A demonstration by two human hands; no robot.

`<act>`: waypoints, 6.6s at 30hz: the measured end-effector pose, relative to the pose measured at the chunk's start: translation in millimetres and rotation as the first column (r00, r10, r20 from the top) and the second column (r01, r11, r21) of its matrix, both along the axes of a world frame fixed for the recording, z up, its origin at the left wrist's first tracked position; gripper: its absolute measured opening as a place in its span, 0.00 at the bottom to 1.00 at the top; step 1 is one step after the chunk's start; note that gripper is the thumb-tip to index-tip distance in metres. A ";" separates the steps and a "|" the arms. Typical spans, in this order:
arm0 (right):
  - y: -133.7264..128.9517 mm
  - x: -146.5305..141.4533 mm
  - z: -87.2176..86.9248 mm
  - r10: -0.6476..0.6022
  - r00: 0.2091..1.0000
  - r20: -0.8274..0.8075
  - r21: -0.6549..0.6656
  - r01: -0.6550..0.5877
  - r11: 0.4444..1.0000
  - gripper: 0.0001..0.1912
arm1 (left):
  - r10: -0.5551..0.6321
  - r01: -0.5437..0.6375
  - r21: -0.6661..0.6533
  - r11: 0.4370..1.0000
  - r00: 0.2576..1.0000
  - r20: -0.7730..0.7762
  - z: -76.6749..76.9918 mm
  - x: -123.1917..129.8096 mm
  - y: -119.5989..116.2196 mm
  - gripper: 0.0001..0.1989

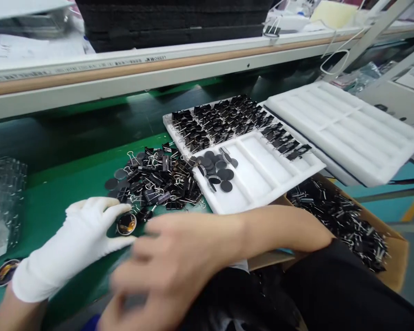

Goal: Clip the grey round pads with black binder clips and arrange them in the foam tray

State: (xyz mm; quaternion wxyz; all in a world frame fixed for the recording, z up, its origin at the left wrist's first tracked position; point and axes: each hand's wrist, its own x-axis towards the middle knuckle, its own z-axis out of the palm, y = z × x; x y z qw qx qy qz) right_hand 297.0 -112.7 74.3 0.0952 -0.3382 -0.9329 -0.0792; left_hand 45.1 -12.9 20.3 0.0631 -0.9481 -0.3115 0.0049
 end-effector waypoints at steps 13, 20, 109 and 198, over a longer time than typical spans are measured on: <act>23.2 220.8 -101.7 -0.714 0.618 -0.328 -0.333 0.632 0.700 0.20 | -0.359 0.355 0.061 0.933 0.929 0.083 -28.0 55.9 -33.8 0.33; -22.2 147.8 -73.7 -0.663 0.501 -0.556 -0.318 0.609 0.727 0.17 | -0.226 0.226 -0.022 0.974 0.974 -0.028 -31.3 77.6 -45.9 0.35; -45.3 24.0 -90.8 -0.498 0.513 -0.699 -0.662 -0.200 0.722 0.11 | -0.113 0.188 -0.332 0.924 0.966 0.233 10.8 53.2 -38.2 0.34; -42.3 53.5 -80.4 -0.732 0.432 -0.527 -0.841 -0.142 0.522 0.09 | 0.234 -0.166 -0.627 0.761 0.972 0.026 19.2 44.0 -47.4 0.22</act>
